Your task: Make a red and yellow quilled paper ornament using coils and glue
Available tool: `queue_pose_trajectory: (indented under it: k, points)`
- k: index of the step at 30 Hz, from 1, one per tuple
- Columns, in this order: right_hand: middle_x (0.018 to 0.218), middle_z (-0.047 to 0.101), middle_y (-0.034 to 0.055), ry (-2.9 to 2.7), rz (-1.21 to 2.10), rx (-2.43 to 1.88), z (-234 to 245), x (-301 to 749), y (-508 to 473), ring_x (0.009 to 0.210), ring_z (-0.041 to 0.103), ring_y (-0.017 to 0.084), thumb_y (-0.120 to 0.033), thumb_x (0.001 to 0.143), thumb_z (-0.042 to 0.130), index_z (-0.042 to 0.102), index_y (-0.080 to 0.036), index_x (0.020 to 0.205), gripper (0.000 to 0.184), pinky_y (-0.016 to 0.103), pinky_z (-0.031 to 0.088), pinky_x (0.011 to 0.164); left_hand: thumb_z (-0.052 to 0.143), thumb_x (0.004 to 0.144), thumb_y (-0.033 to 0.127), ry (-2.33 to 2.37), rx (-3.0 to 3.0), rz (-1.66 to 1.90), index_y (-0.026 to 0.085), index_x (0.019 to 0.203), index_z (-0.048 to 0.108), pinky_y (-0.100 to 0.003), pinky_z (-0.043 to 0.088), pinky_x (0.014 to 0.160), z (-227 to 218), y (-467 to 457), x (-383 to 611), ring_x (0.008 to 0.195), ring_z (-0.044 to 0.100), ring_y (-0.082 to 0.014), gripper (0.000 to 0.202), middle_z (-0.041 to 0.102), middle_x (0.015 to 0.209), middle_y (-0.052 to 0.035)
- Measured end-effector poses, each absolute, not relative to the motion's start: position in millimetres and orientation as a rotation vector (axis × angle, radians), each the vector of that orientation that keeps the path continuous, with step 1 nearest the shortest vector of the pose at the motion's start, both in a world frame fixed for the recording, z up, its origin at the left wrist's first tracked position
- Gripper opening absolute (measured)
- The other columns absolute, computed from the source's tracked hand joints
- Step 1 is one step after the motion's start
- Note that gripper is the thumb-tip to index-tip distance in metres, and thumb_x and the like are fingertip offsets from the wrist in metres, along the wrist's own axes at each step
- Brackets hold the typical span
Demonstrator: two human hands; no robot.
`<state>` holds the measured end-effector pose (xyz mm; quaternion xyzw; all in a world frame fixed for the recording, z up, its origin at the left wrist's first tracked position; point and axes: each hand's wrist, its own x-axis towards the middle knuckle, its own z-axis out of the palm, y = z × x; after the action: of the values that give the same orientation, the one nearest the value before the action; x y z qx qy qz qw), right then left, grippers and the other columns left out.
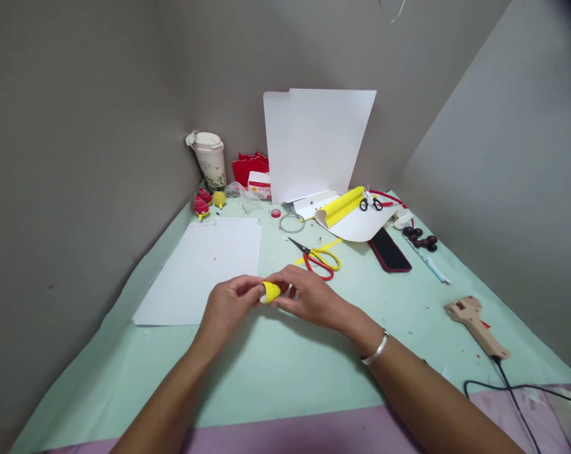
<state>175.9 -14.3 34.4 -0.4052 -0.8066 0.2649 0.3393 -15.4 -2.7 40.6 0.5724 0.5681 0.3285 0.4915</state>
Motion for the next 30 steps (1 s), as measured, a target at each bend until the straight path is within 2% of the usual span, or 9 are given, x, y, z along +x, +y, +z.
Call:
queue_pose_trajectory:
  k: [3, 8, 12, 16, 21, 26, 30]
  points:
    - [0.092, 0.064, 0.0028, -2.078, 0.717, -1.066, 33.4, 177.4, -14.3, 0.079, 0.06, 0.014, -0.014, 0.081, 0.071, 0.065, -0.022, 0.114, 0.035, 0.028, 0.051, 0.073, 0.071, 0.068, 0.04, 1.357, 1.377, 0.821, 0.02, 0.092, 0.075, -0.03, 0.052, 0.074, 45.1, -3.8, -15.9, 0.082, 0.07, -0.0231, 0.032, 0.078, 0.087, -0.0041]
    - [0.094, 0.064, 0.0026, -2.044, 0.755, -1.102, 29.6, 176.4, -13.0, 0.082, 0.061, 0.015, -0.019, 0.078, 0.076, 0.064, -0.021, 0.116, 0.041, 0.027, 0.051, 0.071, 0.07, 0.069, 0.042, 1.411, 1.399, 0.832, 0.018, 0.086, 0.074, -0.029, 0.051, 0.068, 46.3, -4.1, -17.9, 0.073, 0.068, -0.0211, 0.029, 0.076, 0.078, -0.0037]
    - [0.09, 0.063, 0.0019, -2.048, 0.745, -1.111, 27.9, 174.5, -12.4, 0.082, 0.061, 0.014, -0.018, 0.078, 0.075, 0.066, -0.021, 0.11, 0.033, 0.025, 0.05, 0.069, 0.069, 0.07, 0.039, 1.381, 1.42, 0.836, 0.02, 0.091, 0.075, -0.029, 0.051, 0.069, 45.3, -3.6, -18.2, 0.076, 0.069, -0.0209, 0.03, 0.076, 0.082, -0.0032]
    - [0.089, 0.063, 0.0014, -2.056, 0.756, -1.073, 27.5, 174.7, -12.7, 0.081, 0.062, 0.014, -0.016, 0.079, 0.075, 0.067, -0.022, 0.113, 0.036, 0.026, 0.05, 0.071, 0.066, 0.071, 0.035, 1.348, 1.465, 0.85, 0.021, 0.094, 0.074, -0.029, 0.051, 0.073, 45.6, -3.6, -17.7, 0.082, 0.07, -0.0218, 0.028, 0.077, 0.087, -0.003]
    - [0.093, 0.064, 0.003, -2.041, 0.734, -1.082, 27.7, 175.0, -12.6, 0.083, 0.061, 0.015, -0.019, 0.078, 0.076, 0.065, -0.022, 0.116, 0.04, 0.026, 0.051, 0.069, 0.066, 0.073, 0.038, 1.37, 1.439, 0.831, 0.019, 0.096, 0.074, -0.029, 0.051, 0.07, 46.0, -5.3, -18.6, 0.079, 0.069, -0.0222, 0.03, 0.076, 0.084, -0.0036]
    - [0.092, 0.064, 0.0022, -2.02, 0.796, -1.094, 28.2, 175.7, -11.8, 0.081, 0.063, 0.014, -0.016, 0.079, 0.074, 0.068, -0.022, 0.112, 0.034, 0.025, 0.051, 0.07, 0.066, 0.075, 0.039, 1.339, 1.538, 0.854, 0.021, 0.099, 0.075, -0.031, 0.051, 0.078, 45.1, -6.1, -19.6, 0.086, 0.069, -0.0229, 0.031, 0.077, 0.093, -0.0039]
    - [0.09, 0.065, 0.0015, -2.015, 0.822, -1.093, 27.0, 176.2, -11.0, 0.08, 0.063, 0.014, -0.018, 0.079, 0.075, 0.069, -0.024, 0.113, 0.035, 0.025, 0.052, 0.071, 0.066, 0.074, 0.038, 1.382, 1.547, 0.859, 0.022, 0.094, 0.077, -0.031, 0.051, 0.077, 45.6, -5.6, -19.6, 0.082, 0.069, -0.0229, 0.028, 0.077, 0.086, -0.003]
